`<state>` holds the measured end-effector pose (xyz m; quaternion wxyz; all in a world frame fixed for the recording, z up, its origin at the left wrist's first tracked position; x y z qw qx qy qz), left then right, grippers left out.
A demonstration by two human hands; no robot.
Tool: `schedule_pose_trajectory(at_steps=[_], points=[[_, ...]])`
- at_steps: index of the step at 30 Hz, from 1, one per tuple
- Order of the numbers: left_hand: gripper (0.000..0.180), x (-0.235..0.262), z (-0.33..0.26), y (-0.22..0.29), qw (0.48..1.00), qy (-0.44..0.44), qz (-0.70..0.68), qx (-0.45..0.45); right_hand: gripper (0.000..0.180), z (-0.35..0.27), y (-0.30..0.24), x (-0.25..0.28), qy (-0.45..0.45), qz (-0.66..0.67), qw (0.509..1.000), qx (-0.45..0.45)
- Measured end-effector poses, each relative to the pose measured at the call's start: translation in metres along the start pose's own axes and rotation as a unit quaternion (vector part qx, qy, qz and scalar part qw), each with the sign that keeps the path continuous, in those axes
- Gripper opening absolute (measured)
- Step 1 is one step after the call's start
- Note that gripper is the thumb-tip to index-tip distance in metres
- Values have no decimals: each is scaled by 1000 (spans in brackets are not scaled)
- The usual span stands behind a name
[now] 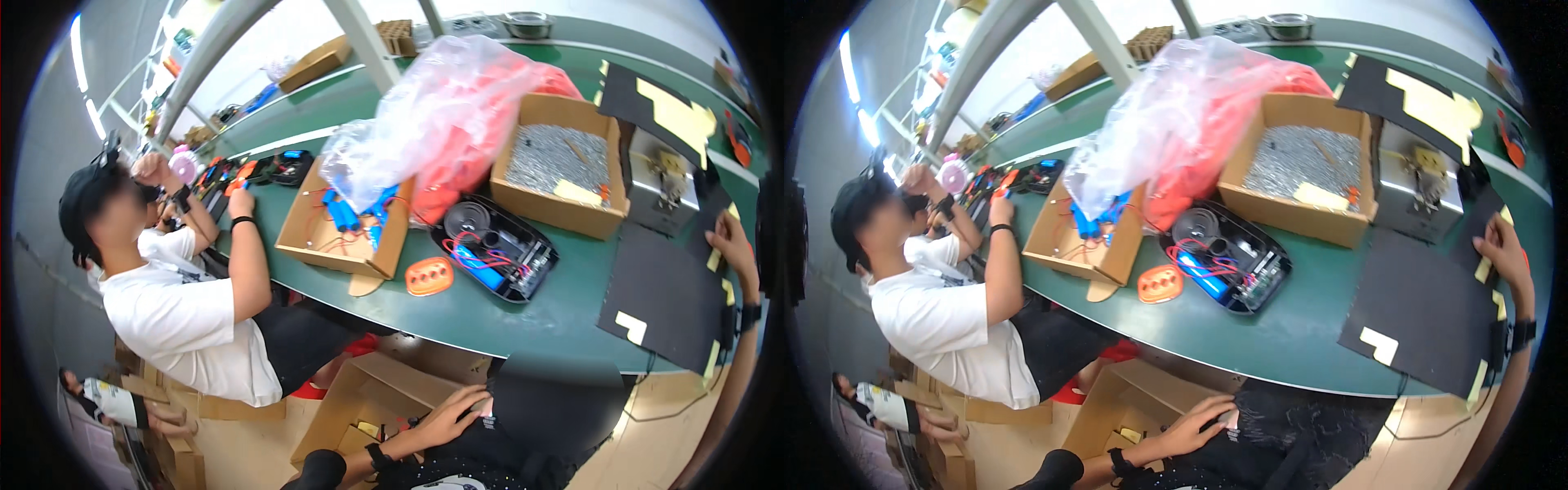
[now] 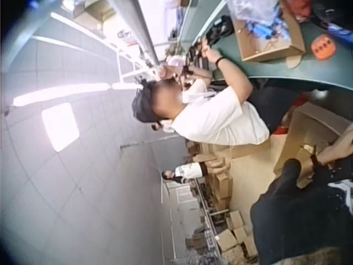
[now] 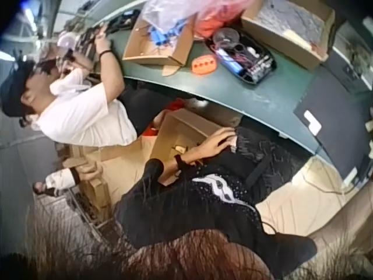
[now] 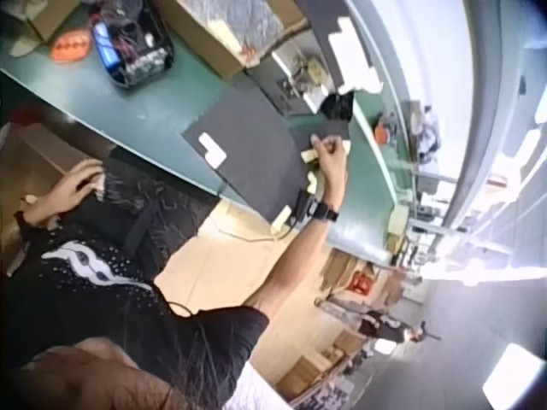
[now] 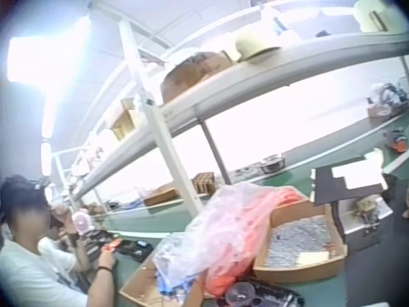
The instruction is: The person assembles a small electronic device by inserting a blue battery into a black casing and connecting red and black wires. They then attach an orange plastic cover and a black top piece to complete the assembly. The person also handles a smartphone briefly and picks up small orange components from a box.
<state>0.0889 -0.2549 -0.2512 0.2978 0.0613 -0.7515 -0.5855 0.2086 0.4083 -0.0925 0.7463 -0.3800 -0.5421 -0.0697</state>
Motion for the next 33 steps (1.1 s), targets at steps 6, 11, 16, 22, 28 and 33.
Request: schedule_pose_trajectory(at_steps=[6, 11, 16, 22, 28, 33], points=[[50, -11, -8, -12, 998, -5, 55, -13, 30, 7, 18, 0, -13, -24, 1000, 2], [38, -15, 11, 4, 975, -68, 177, 117, 31, 18, 39, -11, -11, 45, 999, 14], [29, -5, -19, 7, 981, -44, 169, 89, 33, 14, 55, -11, 10, 73, 997, 4], [42, 27, -40, 19, 953, -161, 44, 251, 34, 14, 49, -8, -8, 57, 998, -6], [50, 2, -16, -49, 934, -140, 125, 303, 28, 16, 32, -11, -1, 3, 1000, 15], [40, 60, -32, -1, 967, -187, -70, 159, 42, 24, 82, -20, -12, 67, 998, 17]])
Point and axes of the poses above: each hand's wrist, its own z-axis towards the middle knuckle, its own x-axis out of the back of the hand, y = z × x, the point moved 5 cm from there along z, towards the middle knuckle, and after that the axes turned 5 degrees about -z, right-handed, at the moved point
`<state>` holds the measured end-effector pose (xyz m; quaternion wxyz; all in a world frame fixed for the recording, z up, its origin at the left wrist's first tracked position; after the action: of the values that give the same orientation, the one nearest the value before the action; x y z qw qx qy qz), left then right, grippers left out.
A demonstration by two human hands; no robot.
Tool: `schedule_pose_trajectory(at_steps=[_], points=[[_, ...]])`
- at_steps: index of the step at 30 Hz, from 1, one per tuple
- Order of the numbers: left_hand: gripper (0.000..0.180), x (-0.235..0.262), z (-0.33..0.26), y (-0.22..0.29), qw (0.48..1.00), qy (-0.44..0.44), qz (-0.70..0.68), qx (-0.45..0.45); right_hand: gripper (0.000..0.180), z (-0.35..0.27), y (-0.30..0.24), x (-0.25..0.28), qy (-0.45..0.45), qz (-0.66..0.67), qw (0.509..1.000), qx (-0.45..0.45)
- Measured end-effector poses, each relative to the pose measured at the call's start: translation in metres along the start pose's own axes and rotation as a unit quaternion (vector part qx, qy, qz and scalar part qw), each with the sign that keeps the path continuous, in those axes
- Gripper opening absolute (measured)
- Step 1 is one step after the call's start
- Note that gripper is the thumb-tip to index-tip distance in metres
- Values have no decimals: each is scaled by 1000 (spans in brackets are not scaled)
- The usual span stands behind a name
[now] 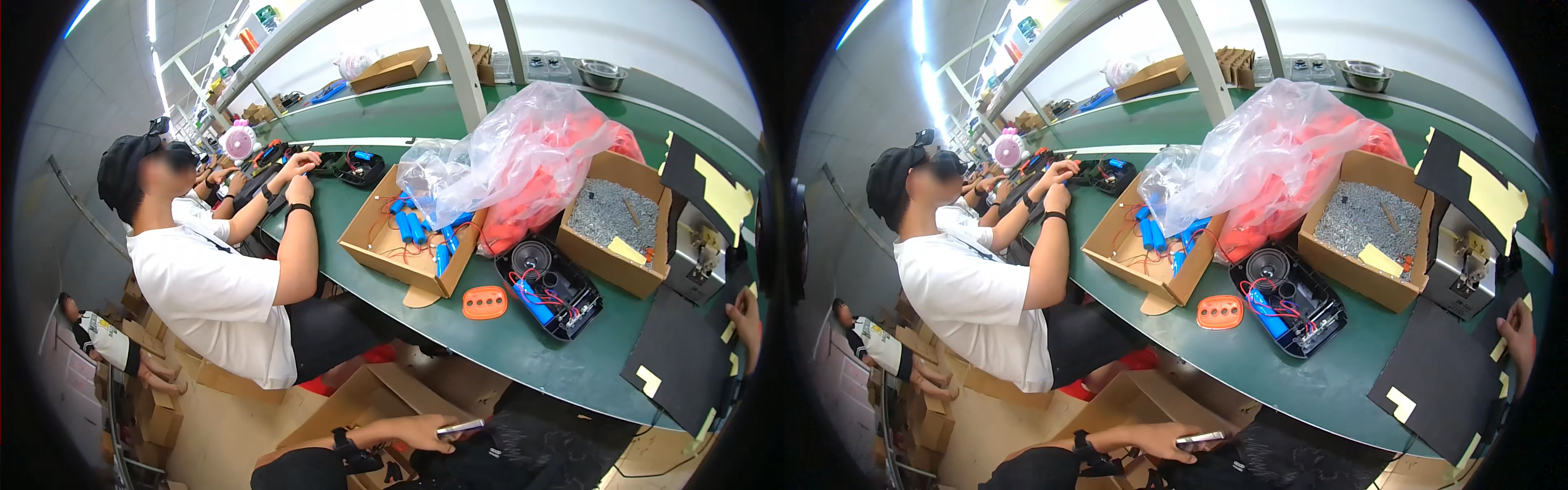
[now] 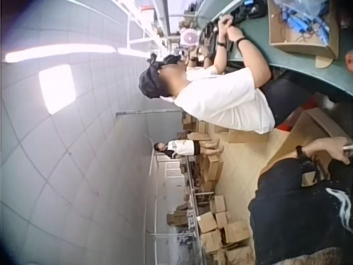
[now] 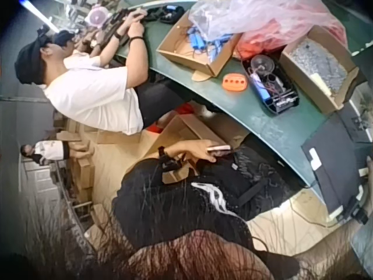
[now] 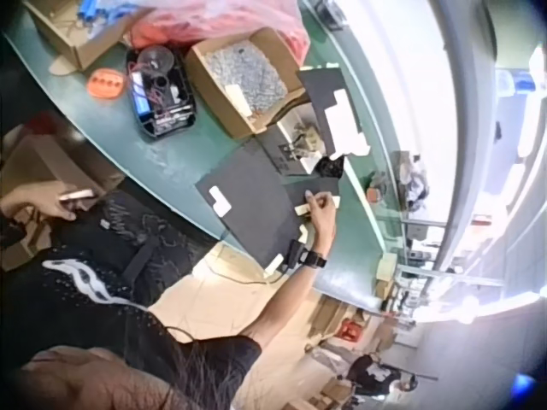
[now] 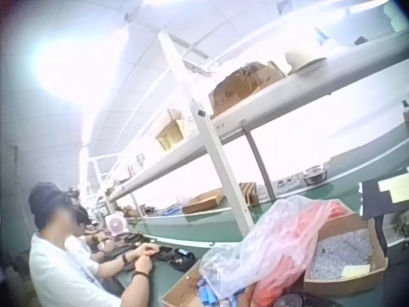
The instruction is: The person assembles a small electronic device by inserting a blue battery into a black casing and connecting red and black wires. They then attach an orange plastic cover and a black top piece to complete the assembly. The person also handles a smartphone briefly and picks up small orange components from a box.
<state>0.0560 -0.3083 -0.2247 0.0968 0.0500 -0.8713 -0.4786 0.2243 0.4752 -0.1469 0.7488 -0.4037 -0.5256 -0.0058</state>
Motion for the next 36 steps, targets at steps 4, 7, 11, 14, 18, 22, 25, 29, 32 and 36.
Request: schedule_pose_trajectory(at_steps=[4, 7, 11, 14, 18, 22, 25, 29, 32, 36], points=[[35, 1, 3, 50, 948, -26, -317, -3, 30, 0, 44, 17, 59, -38, 997, 45], [41, -21, 12, 66, 880, 14, -470, -60, 36, 0, -55, 9, -7, -67, 998, 21], [48, -37, 22, 72, 841, 26, -538, -49, 30, -10, -96, 16, -25, -138, 990, -7], [49, -42, 21, 75, 838, 7, -542, -57, 34, -14, -106, 17, -16, -142, 990, -5], [47, -42, 24, 77, 833, -7, -548, -68, 34, -16, -108, 18, -28, -134, 990, -24], [47, -43, 23, 73, 826, 1, -561, -60, 32, -16, -109, 15, -21, -143, 989, -31], [48, -44, 23, 68, 819, 7, -572, -51, 32, -15, -111, 16, -29, -145, 989, -24], [47, -42, 22, 72, 832, 6, -552, -64, 33, -16, -113, 16, -26, -145, 989, -23], [45, -42, 24, 71, 835, -2, -544, -78, 34, -17, -112, 17, -21, -143, 989, -24], [41, -44, 23, 65, 824, 8, -564, -64, 31, -15, -110, 15, -30, -141, 989, -26]])
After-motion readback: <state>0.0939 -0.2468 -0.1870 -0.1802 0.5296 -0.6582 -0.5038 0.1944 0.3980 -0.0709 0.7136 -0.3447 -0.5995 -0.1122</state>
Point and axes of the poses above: each hand's wrist, its own z-axis towards the middle knuckle, its own x-axis out of the back of the hand, y = z × x, the point moved 5 cm from there along z, towards the middle knuckle, and after that the axes turned 5 degrees about -z, right-handed, at the moved point
